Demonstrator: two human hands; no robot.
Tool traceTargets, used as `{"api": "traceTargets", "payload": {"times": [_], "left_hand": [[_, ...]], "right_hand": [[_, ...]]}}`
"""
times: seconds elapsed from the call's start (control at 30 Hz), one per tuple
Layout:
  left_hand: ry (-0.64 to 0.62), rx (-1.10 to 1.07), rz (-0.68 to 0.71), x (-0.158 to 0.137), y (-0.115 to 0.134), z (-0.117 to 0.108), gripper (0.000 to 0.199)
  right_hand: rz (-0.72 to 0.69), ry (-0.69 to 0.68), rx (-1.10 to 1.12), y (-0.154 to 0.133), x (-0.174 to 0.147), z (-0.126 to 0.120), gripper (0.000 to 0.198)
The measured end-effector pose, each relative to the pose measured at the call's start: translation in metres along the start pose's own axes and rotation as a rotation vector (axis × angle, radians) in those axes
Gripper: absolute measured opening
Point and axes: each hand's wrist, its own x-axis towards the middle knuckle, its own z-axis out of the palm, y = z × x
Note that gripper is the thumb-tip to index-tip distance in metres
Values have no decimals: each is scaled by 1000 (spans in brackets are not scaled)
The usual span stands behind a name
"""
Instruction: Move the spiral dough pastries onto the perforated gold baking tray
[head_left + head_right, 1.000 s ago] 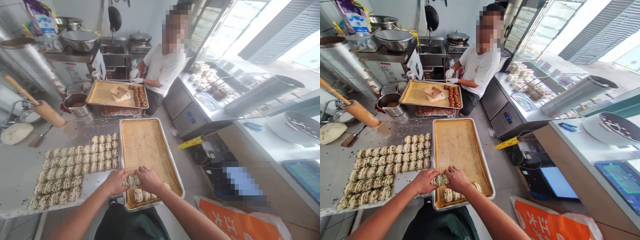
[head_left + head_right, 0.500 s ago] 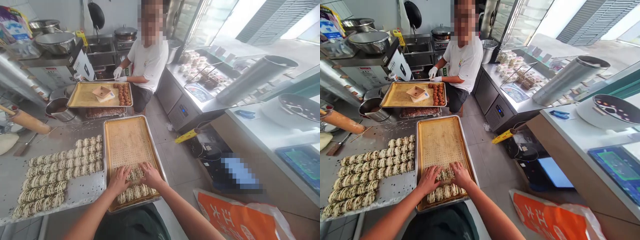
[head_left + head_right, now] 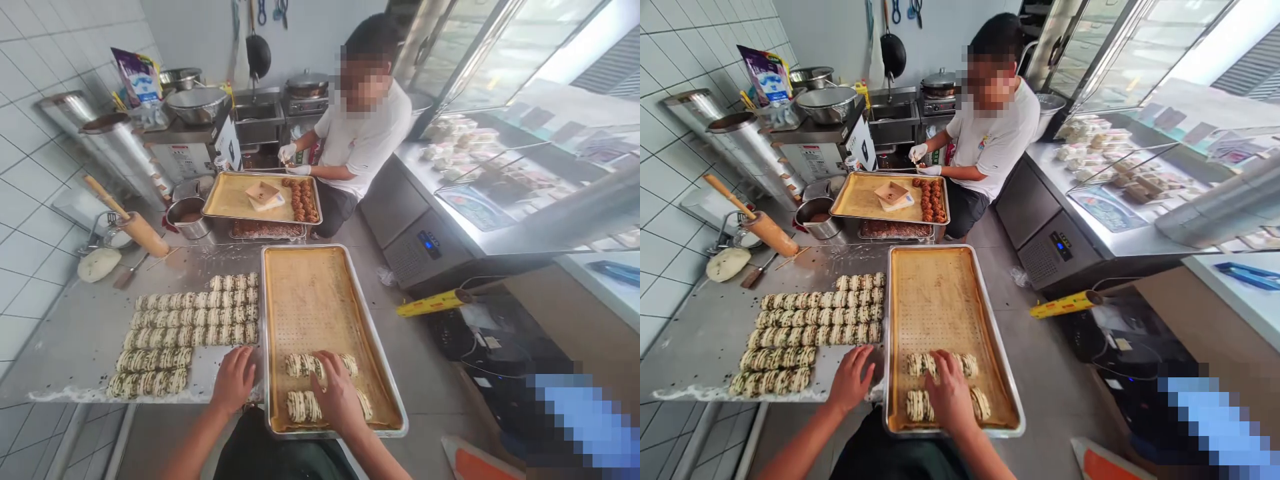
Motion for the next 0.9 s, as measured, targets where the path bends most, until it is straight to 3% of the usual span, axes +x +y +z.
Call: {"api": "traceTargets", "payload": {"times": [0.1,0.17,0.27,0.33,0.5,0.7,0.9], "left_hand": [[27,97,52,10,-66,-12,45],[4,130,130,25,-93,-14,50],[-42,153,224,48,-109,-10,55],[-71,174,263,59,-110,-5,54],[-108,226,245,72,-108,4,52],[-135,215,265,61,-123,3,50],[-110,193,168,42,-154,-26,67]], "right_hand": [[-26,-86,133,-83,16,68,48],[4,-148,127,-120,35,123,60],[113,-122,1,-141,66,192,68],[190,-66,-63,-139,84,219,66],[239,18,-93,-133,104,235,60],[187,6,-52,-139,95,234,59],[128,-108,-133,-145,88,222,76]]}}
